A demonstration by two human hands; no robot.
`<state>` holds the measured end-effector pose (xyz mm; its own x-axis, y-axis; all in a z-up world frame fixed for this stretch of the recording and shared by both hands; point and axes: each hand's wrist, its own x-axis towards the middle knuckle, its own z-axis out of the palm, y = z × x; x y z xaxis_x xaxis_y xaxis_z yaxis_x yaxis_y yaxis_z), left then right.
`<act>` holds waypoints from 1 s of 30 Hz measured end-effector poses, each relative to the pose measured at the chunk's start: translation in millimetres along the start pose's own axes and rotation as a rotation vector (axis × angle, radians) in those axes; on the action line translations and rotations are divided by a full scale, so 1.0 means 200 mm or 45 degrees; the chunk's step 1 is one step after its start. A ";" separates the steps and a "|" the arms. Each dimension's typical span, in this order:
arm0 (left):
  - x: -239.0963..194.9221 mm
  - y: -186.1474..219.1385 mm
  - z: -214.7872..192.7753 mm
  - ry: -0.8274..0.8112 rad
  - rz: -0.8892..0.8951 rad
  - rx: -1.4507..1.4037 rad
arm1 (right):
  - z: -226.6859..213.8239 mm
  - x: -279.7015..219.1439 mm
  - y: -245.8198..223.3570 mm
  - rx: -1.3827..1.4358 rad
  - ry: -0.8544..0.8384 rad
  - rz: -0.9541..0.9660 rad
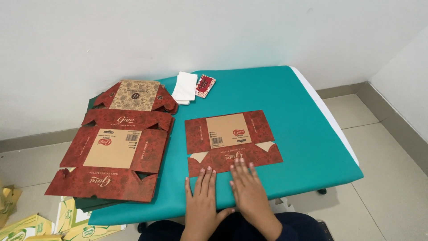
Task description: Assembling a cardboard box by folding flaps and placing items inside.
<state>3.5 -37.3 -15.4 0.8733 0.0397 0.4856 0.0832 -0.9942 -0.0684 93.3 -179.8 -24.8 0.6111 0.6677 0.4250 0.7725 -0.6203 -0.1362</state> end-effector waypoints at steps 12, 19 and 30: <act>0.00 -0.02 -0.02 -0.003 0.023 0.024 | -0.09 0.16 0.66 0.110 -0.222 0.739; 0.00 -0.03 -0.02 0.001 0.027 0.004 | -0.08 0.40 0.85 0.120 -0.125 0.727; 0.01 -0.02 -0.10 0.013 0.026 0.013 | -0.43 0.45 0.63 1.641 0.027 1.041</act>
<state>-4.7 -34.4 3.0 0.8698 0.0185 0.4930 0.0706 -0.9937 -0.0871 230.1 -233.8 73.4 0.9377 0.3180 -0.1402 -0.1388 -0.0272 -0.9899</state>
